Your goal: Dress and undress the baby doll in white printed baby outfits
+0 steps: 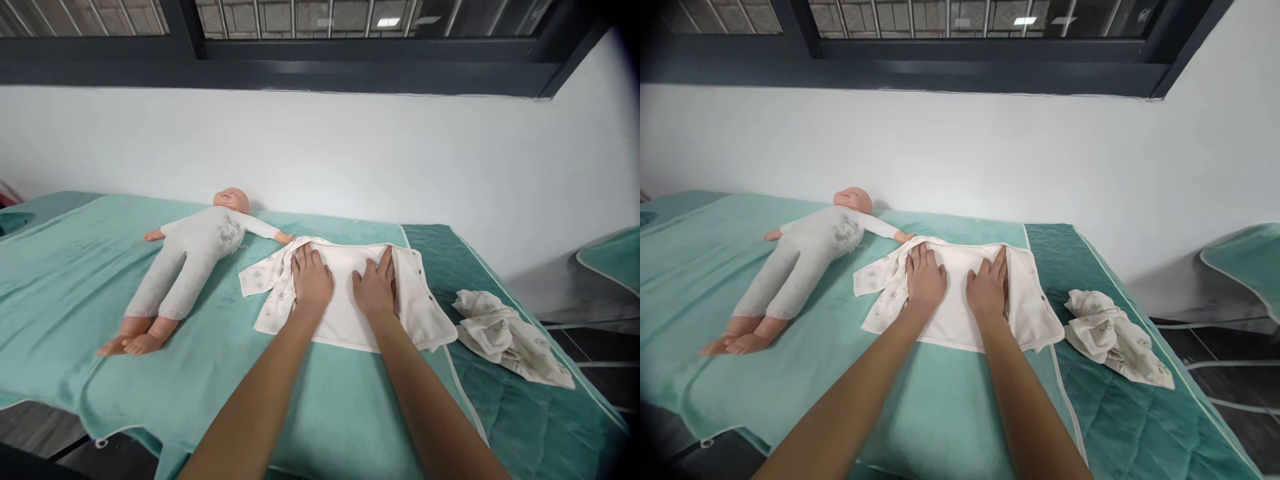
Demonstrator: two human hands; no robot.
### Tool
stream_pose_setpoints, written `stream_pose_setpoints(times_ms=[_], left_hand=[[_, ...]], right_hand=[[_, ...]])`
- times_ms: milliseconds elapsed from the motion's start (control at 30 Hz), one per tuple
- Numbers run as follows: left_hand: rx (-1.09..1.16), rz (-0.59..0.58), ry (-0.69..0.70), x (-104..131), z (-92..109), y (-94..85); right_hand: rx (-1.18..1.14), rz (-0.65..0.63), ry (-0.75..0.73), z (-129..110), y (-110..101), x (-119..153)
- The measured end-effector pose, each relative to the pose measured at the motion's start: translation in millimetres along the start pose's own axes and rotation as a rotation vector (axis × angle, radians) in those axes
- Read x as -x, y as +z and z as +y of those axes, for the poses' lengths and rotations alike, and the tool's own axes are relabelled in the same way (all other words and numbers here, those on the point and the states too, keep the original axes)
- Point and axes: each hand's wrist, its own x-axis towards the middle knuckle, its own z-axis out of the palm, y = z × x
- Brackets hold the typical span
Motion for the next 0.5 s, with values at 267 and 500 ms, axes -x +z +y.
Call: stream_pose_setpoints(times_ms=[267,500], left_hand=[[-0.037,-0.162,-0.008,-3.8,-1.9,10.2],[-0.034,-0.164,-0.021,-3.7,-1.1,8.8]], right_hand=[[0.042,-0.054,-0.040,1.3,0.9,-2.0],[0.069,0.071,-0.280,-10.5,-6.9,16.6]])
